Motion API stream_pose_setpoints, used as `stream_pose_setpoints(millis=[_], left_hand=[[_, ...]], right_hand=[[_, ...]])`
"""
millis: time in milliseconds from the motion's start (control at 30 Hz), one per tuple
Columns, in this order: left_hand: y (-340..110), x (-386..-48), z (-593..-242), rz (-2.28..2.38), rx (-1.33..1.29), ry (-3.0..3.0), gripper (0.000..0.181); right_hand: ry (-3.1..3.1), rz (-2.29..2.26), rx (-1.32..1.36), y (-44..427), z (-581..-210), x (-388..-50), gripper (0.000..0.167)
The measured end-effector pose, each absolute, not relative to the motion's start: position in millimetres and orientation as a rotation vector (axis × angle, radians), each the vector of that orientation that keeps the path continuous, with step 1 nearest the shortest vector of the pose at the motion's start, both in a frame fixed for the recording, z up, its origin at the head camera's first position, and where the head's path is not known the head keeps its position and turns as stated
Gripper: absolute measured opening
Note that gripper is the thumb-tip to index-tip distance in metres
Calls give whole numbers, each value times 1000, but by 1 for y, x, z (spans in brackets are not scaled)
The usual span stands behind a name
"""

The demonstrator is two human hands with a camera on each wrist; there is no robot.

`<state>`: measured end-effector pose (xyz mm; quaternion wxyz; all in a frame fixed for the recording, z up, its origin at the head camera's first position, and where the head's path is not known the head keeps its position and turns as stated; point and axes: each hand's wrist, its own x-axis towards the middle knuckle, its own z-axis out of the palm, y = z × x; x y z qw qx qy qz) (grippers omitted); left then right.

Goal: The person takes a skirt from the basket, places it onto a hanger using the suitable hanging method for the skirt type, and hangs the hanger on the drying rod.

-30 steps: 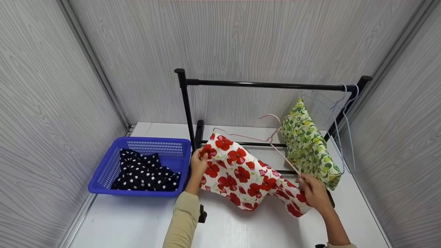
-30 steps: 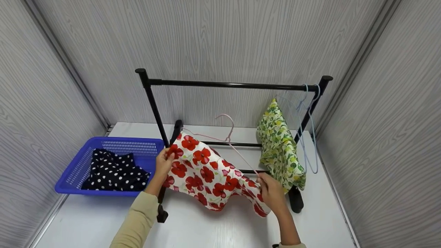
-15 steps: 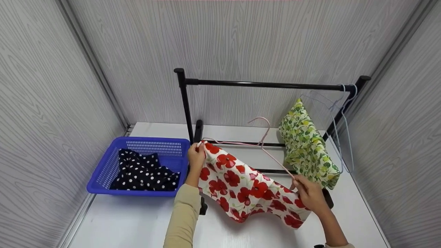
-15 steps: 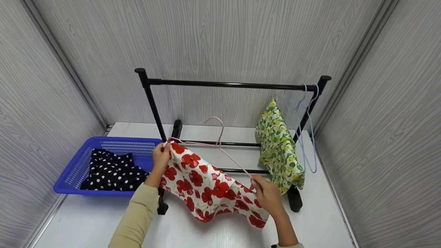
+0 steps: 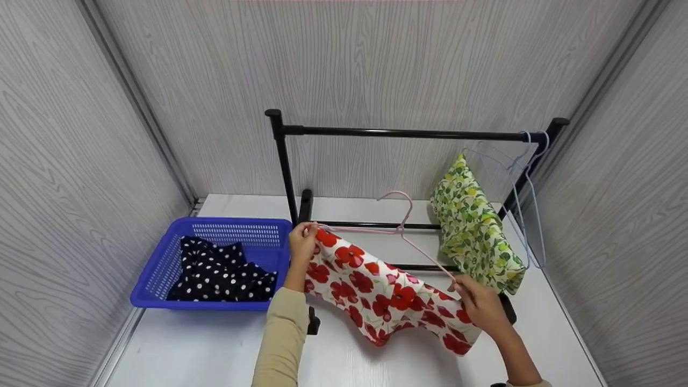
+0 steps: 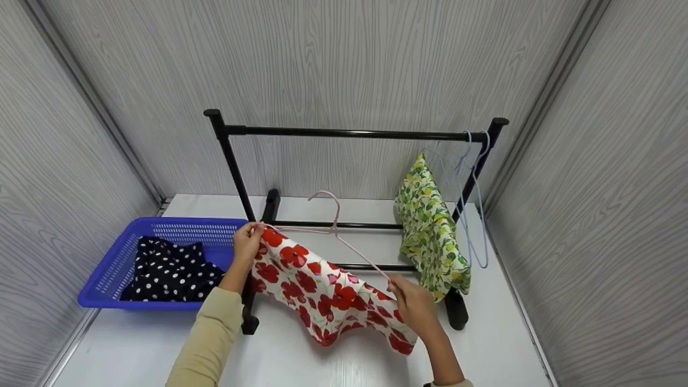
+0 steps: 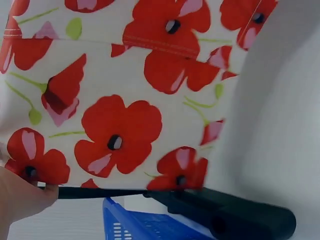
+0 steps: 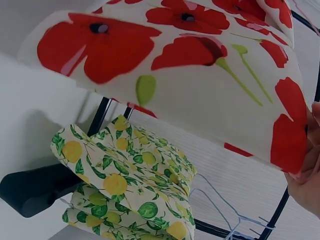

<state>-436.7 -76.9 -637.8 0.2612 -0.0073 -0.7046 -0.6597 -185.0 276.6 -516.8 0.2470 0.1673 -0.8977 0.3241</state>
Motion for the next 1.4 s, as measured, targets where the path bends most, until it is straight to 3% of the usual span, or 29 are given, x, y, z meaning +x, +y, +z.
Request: stream_pose_setpoints(millis=[167, 233, 300, 433, 467, 533, 633, 1000, 1200, 1400], left_hand=[[-76, -427, -636, -1783, -41, -1834, 15], [-75, -408, -613, -1812, -14, -1907, 17], [-77, -421, -638, -1807, -9, -1938, 18], [-80, -404, -636, -1783, -13, -1992, 20], [-79, -398, -632, -1760, 17, -2009, 19], [-74, -358, -593, -1705, 74, -2068, 18], [-69, -336, -586, -1552, 162, -2216, 21], [-70, -302, -637, -968, 29, -2572, 21], [-77, -287, -656, -494, -115, -2752, 35], [-84, -281, -667, -357, -101, -2807, 42]], right_hand=[[-2514, 872, 419, 274, -517, -180, 18], [-2516, 878, 413, 274, -517, -179, 18], [-2510, 875, 417, 275, -516, -178, 19], [-2473, 857, 436, 278, -518, -177, 17], [-2463, 866, 433, 279, -518, -177, 17], [-2444, 905, 418, 282, -516, -176, 16], [-2439, 961, 355, 284, -510, -175, 15], [-2458, 1014, 152, 286, -489, -178, 13], [-2424, 1056, 29, 292, -484, -184, 15], [-2423, 1005, -117, 293, -480, -192, 17]])
